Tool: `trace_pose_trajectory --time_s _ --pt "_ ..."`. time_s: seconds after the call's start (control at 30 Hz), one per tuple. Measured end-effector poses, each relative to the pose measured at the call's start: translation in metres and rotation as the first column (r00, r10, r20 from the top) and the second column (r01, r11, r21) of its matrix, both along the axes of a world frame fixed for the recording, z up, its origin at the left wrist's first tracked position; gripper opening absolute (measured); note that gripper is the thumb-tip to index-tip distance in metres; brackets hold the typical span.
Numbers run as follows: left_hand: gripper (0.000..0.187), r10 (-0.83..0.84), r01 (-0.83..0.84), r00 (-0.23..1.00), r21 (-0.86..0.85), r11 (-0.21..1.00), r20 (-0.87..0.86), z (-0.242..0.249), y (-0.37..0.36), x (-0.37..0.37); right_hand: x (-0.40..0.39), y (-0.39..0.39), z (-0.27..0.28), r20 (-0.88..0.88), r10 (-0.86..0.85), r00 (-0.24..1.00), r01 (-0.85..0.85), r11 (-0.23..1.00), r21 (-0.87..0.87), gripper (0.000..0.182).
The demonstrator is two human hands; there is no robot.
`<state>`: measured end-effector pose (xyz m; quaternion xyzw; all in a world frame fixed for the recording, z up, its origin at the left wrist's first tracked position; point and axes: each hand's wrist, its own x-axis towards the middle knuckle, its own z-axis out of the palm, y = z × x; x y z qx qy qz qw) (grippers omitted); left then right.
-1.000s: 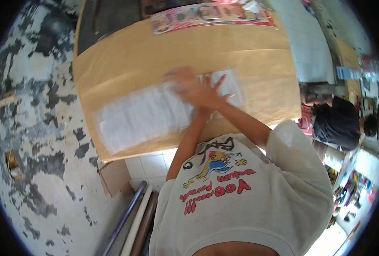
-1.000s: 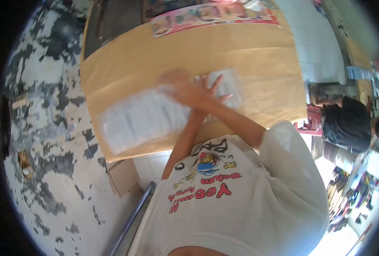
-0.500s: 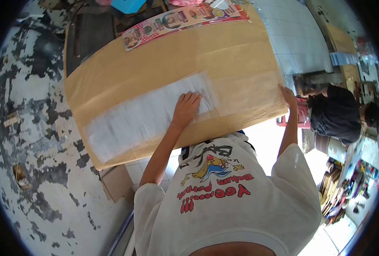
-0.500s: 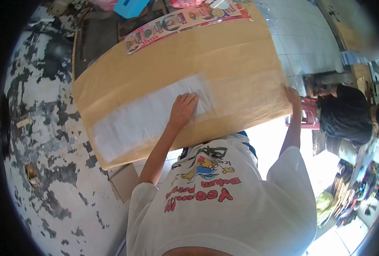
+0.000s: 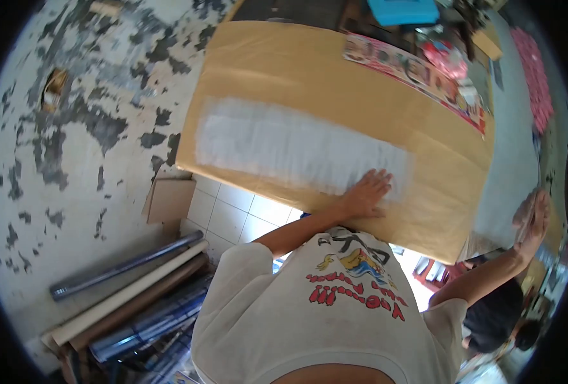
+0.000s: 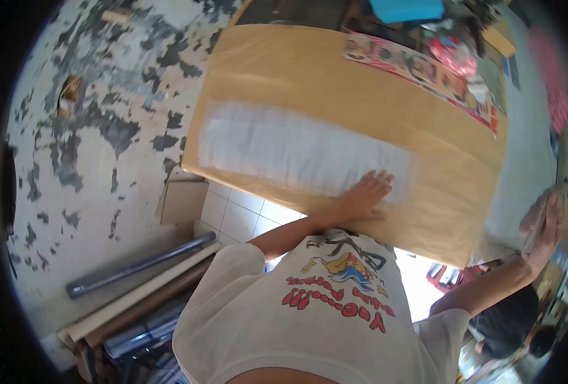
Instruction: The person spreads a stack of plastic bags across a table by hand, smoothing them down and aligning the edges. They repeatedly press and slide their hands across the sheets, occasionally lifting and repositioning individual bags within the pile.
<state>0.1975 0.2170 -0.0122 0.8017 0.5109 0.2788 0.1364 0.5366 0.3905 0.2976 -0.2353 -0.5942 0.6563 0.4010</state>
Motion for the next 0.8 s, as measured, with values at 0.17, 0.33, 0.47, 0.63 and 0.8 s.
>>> trace_pose_trajectory --time_s 0.17,0.33,0.47,0.63,0.8 --pt "0.084 0.022 -0.014 0.973 -0.035 0.999 0.231 0.001 -0.003 -0.007 -0.323 -0.027 0.024 0.470 0.047 0.882 -0.232 0.910 0.344 0.021" --pt "0.093 0.221 -0.175 0.908 -0.157 0.972 0.357 -0.013 -0.008 -0.012 -0.517 -0.084 -0.038 0.409 0.220 0.886 -0.393 0.824 0.408 0.029" --pt "0.093 0.355 -0.284 0.850 -0.229 0.931 0.390 0.013 -0.017 -0.025 -0.581 -0.119 -0.122 0.352 0.359 0.865 -0.424 0.897 0.127 0.028" --pt "0.073 0.324 -0.258 0.855 -0.211 0.943 0.405 -0.041 -0.008 -0.002 -0.602 -0.135 -0.170 0.414 0.306 0.857 -0.392 0.909 0.139 0.026" --pt "0.049 0.233 -0.165 0.908 -0.215 0.963 0.347 -0.052 0.004 -0.012 -0.551 -0.110 -0.151 0.367 0.248 0.896 -0.310 0.943 0.119 0.024"
